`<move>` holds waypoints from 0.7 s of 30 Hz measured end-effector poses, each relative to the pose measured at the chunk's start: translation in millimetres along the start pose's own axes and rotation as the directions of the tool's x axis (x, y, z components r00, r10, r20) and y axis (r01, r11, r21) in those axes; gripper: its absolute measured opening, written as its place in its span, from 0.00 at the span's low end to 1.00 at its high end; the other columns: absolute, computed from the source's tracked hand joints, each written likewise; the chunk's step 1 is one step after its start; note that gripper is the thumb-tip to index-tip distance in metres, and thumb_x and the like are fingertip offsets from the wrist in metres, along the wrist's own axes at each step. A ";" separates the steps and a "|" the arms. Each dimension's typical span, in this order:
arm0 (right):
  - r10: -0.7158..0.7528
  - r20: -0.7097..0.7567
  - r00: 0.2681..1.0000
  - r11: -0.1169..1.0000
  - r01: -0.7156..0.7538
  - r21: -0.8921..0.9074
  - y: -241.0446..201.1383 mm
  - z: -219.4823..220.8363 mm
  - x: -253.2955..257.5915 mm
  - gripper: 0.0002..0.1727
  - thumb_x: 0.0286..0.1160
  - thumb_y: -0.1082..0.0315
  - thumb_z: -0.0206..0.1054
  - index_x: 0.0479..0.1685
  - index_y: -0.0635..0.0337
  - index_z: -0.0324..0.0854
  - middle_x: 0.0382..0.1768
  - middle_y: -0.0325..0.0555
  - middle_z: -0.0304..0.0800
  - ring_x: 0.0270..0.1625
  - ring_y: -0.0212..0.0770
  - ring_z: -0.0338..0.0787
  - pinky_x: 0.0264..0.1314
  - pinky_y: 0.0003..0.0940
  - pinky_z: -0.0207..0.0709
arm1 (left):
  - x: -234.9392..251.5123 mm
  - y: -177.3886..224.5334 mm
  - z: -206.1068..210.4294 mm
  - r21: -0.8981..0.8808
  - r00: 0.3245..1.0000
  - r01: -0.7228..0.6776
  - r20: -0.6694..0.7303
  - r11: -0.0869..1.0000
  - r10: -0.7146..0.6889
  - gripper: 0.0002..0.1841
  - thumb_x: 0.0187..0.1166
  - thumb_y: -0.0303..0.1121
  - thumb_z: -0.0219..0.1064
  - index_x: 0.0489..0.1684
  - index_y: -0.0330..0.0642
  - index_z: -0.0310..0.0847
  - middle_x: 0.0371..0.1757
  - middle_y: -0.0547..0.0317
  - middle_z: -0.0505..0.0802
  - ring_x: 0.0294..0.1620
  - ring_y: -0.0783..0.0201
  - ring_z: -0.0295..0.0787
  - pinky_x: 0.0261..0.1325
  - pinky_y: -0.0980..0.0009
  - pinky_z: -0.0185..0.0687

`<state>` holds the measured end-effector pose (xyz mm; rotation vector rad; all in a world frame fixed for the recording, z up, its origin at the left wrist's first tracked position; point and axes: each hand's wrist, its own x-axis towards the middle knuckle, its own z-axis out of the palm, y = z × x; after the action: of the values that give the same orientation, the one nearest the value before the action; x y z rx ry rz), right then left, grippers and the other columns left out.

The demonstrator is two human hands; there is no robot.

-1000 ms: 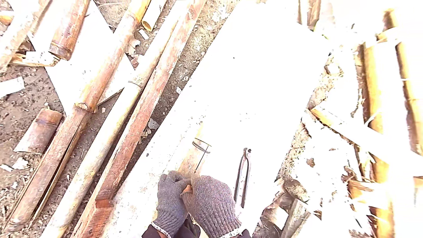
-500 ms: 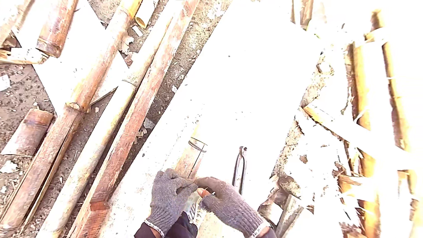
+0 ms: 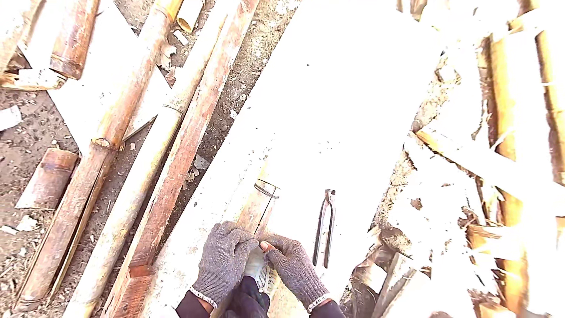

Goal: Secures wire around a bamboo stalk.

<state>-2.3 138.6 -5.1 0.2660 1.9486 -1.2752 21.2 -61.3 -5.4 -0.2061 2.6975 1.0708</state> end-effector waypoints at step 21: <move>-0.487 -0.031 0.873 0.651 0.338 -0.679 -43.8 -2.0 9.5 0.11 0.76 0.54 0.68 0.46 0.43 0.94 0.44 0.34 0.96 0.50 0.38 0.94 0.53 0.43 0.89 | -30.9 -5.4 26.6 0.250 0.898 -0.236 -0.314 0.939 0.309 0.11 0.80 0.53 0.65 0.42 0.68 0.94 0.41 0.71 0.94 0.51 0.64 0.89 0.61 0.58 0.80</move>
<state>-33.8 117.3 18.7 -0.4590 2.6167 -0.7364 56.4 -45.4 -19.5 0.0279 3.2137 0.8801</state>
